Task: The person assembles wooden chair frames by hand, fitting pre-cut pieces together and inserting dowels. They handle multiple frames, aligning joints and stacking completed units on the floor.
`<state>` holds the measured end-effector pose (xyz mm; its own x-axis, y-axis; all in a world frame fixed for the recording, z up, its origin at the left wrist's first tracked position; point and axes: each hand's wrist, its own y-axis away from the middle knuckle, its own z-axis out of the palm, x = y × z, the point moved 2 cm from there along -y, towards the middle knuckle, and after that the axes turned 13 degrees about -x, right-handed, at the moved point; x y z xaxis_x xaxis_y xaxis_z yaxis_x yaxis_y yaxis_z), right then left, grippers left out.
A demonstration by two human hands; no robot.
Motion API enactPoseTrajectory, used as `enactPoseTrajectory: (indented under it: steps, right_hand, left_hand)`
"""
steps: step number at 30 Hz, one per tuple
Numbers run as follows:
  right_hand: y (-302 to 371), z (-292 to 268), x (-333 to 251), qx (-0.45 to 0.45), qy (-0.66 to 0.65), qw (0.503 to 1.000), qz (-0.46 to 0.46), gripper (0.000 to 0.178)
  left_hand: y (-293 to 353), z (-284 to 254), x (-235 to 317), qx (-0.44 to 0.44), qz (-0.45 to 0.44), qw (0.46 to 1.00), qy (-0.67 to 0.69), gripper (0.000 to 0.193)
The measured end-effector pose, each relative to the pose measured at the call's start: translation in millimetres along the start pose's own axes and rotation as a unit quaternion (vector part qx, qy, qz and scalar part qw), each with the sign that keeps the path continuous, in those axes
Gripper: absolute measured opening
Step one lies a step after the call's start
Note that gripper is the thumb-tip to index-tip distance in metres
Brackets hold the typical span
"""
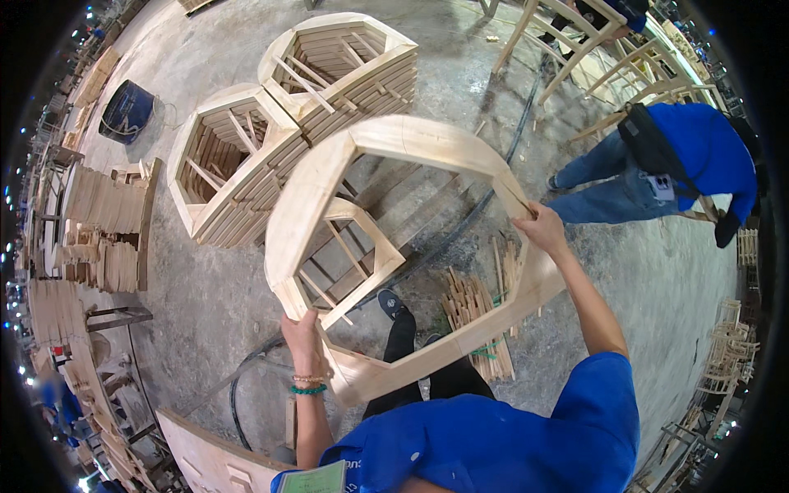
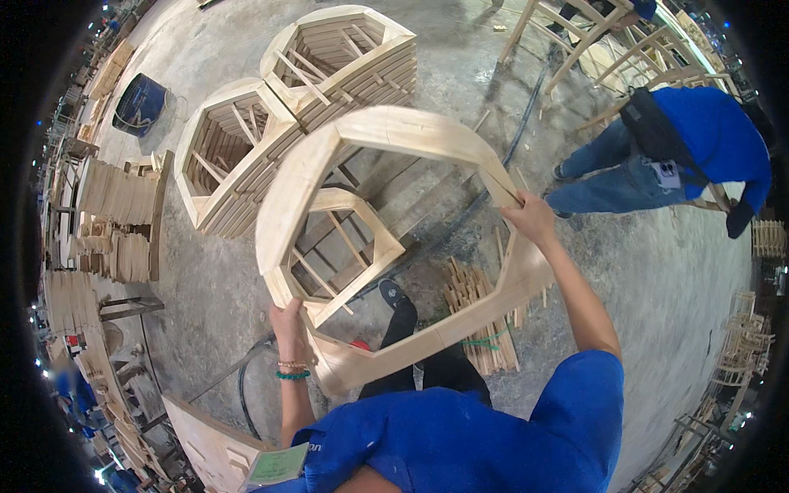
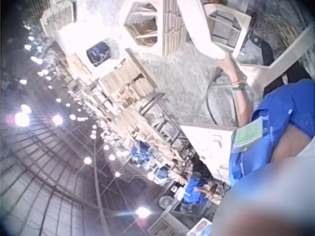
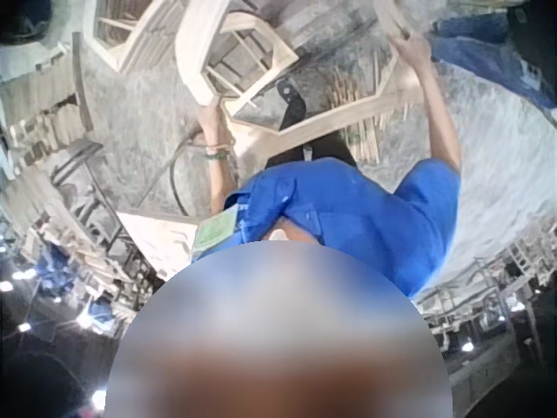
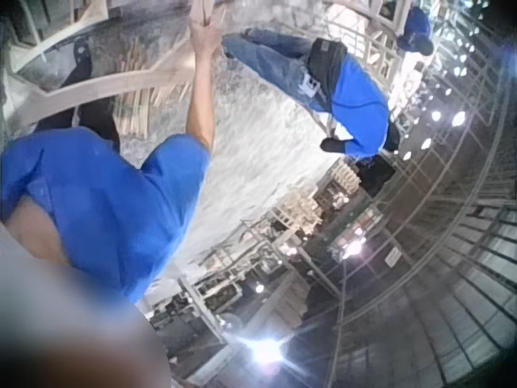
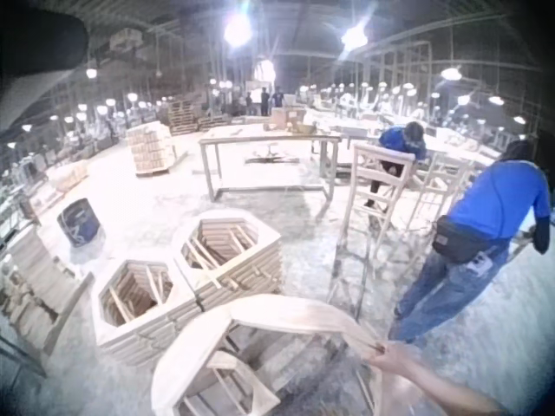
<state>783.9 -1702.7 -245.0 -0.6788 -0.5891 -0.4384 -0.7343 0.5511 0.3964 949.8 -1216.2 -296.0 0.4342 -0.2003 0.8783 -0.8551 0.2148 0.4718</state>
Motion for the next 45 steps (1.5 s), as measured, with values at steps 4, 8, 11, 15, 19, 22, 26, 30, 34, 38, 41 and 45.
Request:
enactPoseTrajectory:
  steps: [4, 8, 11, 15, 19, 22, 26, 30, 34, 38, 41, 45]
  right_hand:
    - [-45, 28, 7, -0.085, -0.005, 0.995, 0.059, 0.042]
    - [-98, 41, 29, -0.116, 0.027, 0.989, 0.09, 0.046]
    - [-143, 47, 46, -0.129, 0.058, 0.985, 0.096, 0.047]
    - [-219, 64, 79, -0.136, 0.083, 0.983, 0.093, 0.048]
    - [-310, 98, 130, -0.136, 0.113, 0.982, 0.07, 0.048]
    - [-377, 126, 164, -0.131, 0.122, 0.983, 0.038, 0.049]
    - [-445, 152, 191, -0.132, 0.044, 0.989, 0.039, 0.051]
    - [-506, 178, 216, -0.139, 0.068, 0.988, 0.023, 0.052]
    - [-573, 199, 220, -0.118, 0.116, 0.986, -0.017, 0.053]
    - [-613, 224, 221, -0.132, 0.075, 0.988, -0.032, 0.055]
    - [-600, 235, 261, -0.117, 0.046, 0.992, -0.01, 0.058]
    - [-573, 238, 292, -0.122, -0.021, 0.992, 0.015, 0.062]
  left_hand:
    - [-35, 12, -46, -0.023, -0.102, 0.994, -0.02, 0.028]
    - [-75, 53, -48, -0.026, -0.125, 0.992, -0.005, 0.022]
    - [-108, 78, -80, -0.012, -0.157, 0.987, 0.006, 0.023]
    - [-155, 127, -118, -0.006, -0.187, 0.982, 0.0, 0.026]
    - [-213, 187, -167, 0.015, -0.196, 0.981, 0.004, 0.029]
    - [-254, 230, -210, 0.041, -0.184, 0.982, 0.022, 0.031]
    - [-294, 276, -251, 0.081, -0.172, 0.982, 0.024, 0.033]
    - [-329, 306, -287, 0.113, -0.171, 0.979, 0.016, 0.037]
    - [-379, 318, -305, 0.138, -0.137, 0.981, -0.015, 0.04]
    - [-416, 320, -306, 0.165, -0.135, 0.977, -0.009, 0.04]
    - [-405, 327, -320, 0.179, -0.132, 0.975, -0.018, 0.037]
    - [-375, 337, -324, 0.175, -0.15, 0.973, -0.021, 0.037]
